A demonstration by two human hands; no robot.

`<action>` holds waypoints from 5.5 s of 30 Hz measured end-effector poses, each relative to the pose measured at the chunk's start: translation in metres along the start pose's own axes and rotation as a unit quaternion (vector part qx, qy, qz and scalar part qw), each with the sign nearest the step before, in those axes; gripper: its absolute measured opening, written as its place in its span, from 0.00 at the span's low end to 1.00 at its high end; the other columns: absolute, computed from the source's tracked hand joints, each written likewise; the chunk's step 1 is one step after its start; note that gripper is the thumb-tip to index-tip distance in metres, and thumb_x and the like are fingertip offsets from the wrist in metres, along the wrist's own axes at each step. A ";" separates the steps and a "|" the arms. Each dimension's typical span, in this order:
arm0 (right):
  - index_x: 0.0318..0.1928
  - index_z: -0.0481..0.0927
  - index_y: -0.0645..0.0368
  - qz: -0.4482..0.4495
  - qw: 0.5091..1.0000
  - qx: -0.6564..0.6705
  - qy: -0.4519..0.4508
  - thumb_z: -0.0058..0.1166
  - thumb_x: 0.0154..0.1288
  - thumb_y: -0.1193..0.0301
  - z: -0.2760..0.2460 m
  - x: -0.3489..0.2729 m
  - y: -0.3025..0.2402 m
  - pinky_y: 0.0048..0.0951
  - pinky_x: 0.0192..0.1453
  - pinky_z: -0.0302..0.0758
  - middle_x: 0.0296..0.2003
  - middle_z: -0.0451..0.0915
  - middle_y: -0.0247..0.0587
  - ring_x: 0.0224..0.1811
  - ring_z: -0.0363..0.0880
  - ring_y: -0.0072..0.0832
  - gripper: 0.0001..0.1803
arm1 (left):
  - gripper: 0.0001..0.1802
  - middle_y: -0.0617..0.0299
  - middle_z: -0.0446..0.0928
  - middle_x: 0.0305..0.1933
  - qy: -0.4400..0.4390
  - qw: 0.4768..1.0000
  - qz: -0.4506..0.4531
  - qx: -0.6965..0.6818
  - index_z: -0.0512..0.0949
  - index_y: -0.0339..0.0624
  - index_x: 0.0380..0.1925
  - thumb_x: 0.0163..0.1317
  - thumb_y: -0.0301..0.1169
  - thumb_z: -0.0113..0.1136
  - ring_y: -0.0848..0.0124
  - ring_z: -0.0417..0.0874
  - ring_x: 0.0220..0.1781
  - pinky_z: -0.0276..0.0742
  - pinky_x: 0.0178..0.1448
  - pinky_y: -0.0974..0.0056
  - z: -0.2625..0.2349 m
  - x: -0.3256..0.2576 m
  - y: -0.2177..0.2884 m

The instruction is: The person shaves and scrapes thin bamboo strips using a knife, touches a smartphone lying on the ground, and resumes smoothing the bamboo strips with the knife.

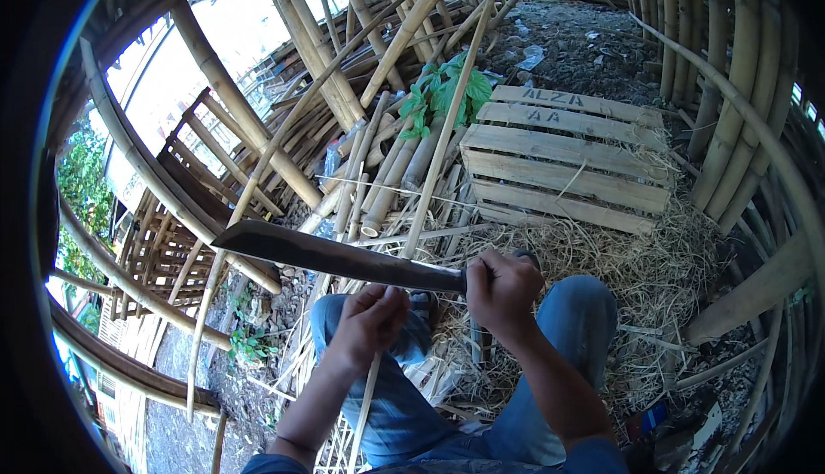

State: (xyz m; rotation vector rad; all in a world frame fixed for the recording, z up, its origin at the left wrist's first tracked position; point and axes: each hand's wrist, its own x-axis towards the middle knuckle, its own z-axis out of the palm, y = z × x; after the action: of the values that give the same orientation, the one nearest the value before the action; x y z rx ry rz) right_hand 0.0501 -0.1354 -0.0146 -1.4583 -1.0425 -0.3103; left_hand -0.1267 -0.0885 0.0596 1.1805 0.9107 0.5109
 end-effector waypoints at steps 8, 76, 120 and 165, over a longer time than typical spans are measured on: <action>0.15 0.71 0.57 -0.070 0.997 0.004 0.016 0.46 0.49 0.74 -0.015 0.016 0.017 0.34 0.23 0.59 0.10 0.67 0.39 0.13 0.66 0.35 0.08 | 0.19 0.73 0.61 0.17 -0.024 0.997 0.062 0.049 0.69 0.40 0.23 0.71 0.38 0.42 0.84 0.58 0.19 0.53 0.22 0.75 0.022 -0.004 -0.016; 0.15 0.69 0.56 -0.183 0.977 -0.052 0.102 0.45 0.44 0.73 -0.029 0.031 0.037 0.31 0.24 0.59 0.11 0.69 0.36 0.13 0.67 0.31 0.06 | 0.24 0.71 0.62 0.14 -0.003 0.975 0.037 0.217 0.70 0.40 0.19 0.71 0.42 0.41 0.83 0.59 0.15 0.52 0.20 0.74 -0.022 -0.054 -0.021; 0.11 0.69 0.55 -0.105 0.992 -0.059 0.026 0.51 0.46 0.72 0.005 0.004 -0.019 0.33 0.21 0.60 0.07 0.65 0.37 0.09 0.65 0.33 0.11 | 0.15 0.56 0.68 0.12 0.160 0.900 0.195 0.355 0.71 0.36 0.23 0.66 0.34 0.51 0.73 0.64 0.13 0.62 0.22 0.64 -0.019 -0.023 -0.040; 0.20 0.79 0.56 0.267 0.952 -0.022 0.149 0.46 0.58 0.66 -0.046 0.026 0.044 0.31 0.27 0.68 0.14 0.75 0.34 0.15 0.73 0.25 0.14 | 0.20 0.67 0.65 0.13 0.131 0.925 0.116 0.339 0.72 0.34 0.21 0.68 0.37 0.48 0.80 0.62 0.17 0.60 0.22 0.68 -0.069 -0.078 -0.054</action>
State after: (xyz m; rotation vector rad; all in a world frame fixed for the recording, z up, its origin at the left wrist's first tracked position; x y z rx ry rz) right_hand 0.1146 -0.1588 -0.0147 -1.6117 -0.3755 -0.1530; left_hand -0.2326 -0.1269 0.0279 1.8970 1.2381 0.5717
